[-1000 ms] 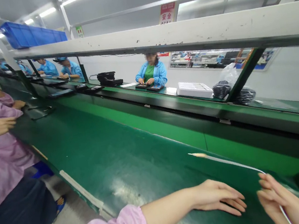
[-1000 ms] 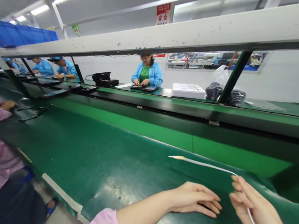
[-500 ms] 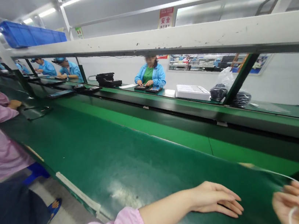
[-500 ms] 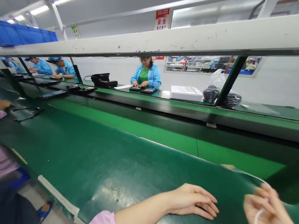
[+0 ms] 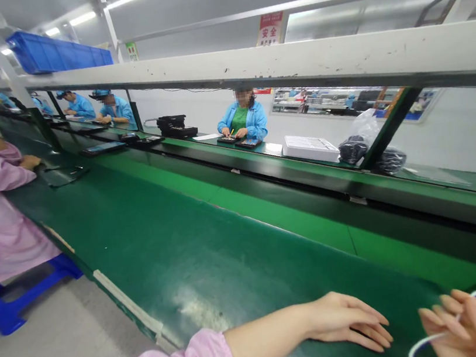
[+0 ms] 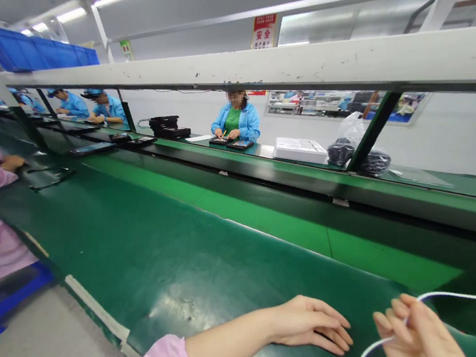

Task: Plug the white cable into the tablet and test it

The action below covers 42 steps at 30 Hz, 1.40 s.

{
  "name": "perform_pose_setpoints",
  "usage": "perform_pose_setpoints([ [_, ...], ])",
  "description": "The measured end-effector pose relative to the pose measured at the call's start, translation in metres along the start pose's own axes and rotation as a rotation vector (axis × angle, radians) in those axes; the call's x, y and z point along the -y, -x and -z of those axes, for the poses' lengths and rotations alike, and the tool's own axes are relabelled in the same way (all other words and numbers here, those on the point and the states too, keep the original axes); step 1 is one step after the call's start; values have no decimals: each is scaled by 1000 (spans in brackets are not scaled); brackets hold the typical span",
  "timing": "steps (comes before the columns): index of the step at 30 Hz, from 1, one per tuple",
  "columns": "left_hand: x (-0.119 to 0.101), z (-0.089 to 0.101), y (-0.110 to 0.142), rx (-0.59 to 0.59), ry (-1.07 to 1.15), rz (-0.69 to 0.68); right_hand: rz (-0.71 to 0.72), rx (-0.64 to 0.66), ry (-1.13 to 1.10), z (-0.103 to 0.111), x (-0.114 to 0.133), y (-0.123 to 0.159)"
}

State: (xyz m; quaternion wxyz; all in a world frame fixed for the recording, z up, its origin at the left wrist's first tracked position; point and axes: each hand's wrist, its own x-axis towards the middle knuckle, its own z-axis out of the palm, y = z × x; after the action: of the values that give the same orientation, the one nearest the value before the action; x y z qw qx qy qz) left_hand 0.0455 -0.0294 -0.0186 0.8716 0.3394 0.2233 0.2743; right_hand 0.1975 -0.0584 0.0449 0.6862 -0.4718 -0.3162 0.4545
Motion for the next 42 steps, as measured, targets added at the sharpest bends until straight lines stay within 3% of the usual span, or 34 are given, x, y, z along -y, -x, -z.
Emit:
perform_pose_setpoints([
  [5,2,1,-2,-11,-6,-4,-266,-66,53,-15,-14,2],
  [10,3,2,-1,7,-14,-16,-190,-77,-129,-17,-7,-1],
  [14,0,-1,0,-4,-13,-19,-213,-53,-14,-19,-7,7],
  [19,-8,-11,6,-93,61,-216,-318,35,88,-28,-20,11],
  [26,-17,-17,16,-277,27,-406,-244,109,260,-34,-28,15],
  [33,-34,-1,23,-450,-51,-524,-179,108,527,-30,-37,10],
  [42,-67,25,32,-458,-3,-593,-80,96,674,-35,-22,13],
])
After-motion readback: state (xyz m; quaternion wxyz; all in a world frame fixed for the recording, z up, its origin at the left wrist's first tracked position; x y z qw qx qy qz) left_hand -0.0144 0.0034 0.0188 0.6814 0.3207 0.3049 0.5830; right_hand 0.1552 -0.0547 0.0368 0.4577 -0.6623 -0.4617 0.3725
